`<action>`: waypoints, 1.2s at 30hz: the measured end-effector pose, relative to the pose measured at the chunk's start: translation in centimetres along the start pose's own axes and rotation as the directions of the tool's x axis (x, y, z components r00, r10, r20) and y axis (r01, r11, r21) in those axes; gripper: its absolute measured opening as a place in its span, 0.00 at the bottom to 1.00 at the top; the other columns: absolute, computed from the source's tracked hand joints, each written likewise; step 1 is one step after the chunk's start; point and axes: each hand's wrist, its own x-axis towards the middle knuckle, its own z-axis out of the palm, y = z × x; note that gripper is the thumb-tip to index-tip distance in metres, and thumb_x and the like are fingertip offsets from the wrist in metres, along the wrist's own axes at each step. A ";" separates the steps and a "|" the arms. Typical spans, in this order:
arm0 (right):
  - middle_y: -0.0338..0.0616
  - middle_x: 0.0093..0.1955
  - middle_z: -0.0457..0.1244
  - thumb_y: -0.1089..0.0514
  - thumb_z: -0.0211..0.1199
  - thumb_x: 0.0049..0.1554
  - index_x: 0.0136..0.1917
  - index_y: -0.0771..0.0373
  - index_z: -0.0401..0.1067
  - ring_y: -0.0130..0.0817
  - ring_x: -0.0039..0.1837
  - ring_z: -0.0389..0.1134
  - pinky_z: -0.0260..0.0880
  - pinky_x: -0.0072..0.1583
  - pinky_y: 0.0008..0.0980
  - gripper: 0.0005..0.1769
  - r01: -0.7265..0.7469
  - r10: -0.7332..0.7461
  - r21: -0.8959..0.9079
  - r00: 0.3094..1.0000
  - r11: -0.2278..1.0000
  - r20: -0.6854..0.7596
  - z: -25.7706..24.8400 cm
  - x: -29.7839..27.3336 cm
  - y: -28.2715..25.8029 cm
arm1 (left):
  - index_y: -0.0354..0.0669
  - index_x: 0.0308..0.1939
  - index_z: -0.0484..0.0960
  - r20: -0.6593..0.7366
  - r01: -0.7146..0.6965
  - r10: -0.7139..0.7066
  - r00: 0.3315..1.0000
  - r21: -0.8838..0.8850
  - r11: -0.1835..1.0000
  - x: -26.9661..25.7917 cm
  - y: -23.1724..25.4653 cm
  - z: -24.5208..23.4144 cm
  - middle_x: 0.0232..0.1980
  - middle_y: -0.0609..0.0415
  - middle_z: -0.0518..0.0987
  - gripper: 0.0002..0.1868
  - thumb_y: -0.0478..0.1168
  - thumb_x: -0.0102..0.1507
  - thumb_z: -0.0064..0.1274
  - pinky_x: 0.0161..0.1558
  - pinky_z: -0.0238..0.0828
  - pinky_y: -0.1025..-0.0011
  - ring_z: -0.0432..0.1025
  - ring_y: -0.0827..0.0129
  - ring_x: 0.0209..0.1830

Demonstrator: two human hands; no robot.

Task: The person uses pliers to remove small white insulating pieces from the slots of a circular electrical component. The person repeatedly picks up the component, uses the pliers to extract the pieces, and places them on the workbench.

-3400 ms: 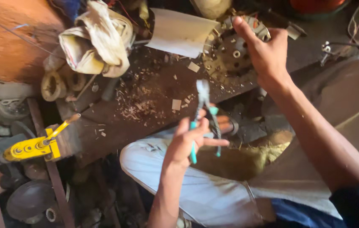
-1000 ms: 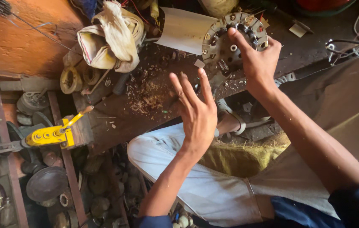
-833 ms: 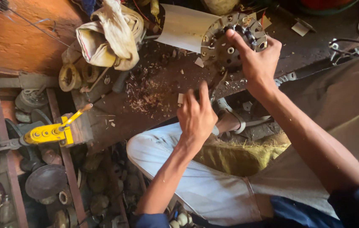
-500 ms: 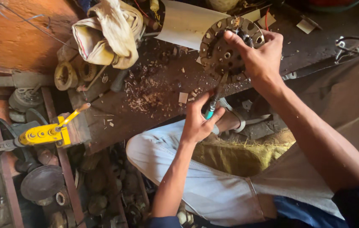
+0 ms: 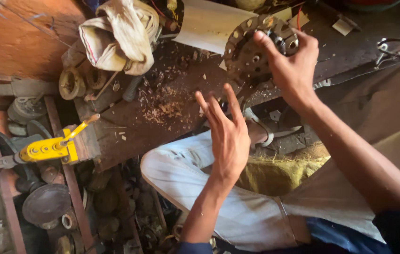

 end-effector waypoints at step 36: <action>0.31 0.34 0.52 0.38 0.67 0.69 0.40 0.59 0.62 0.19 0.36 0.49 0.50 0.40 0.29 0.29 0.031 -0.020 0.253 0.999 0.967 -0.048 -7.6 6.8 5.0 | 0.36 0.60 0.75 0.618 0.663 -0.310 0.723 -0.746 0.059 3.9 -9.0 -0.4 0.46 0.44 0.83 0.17 0.39 0.68 0.52 0.43 0.79 0.63 0.79 0.58 0.44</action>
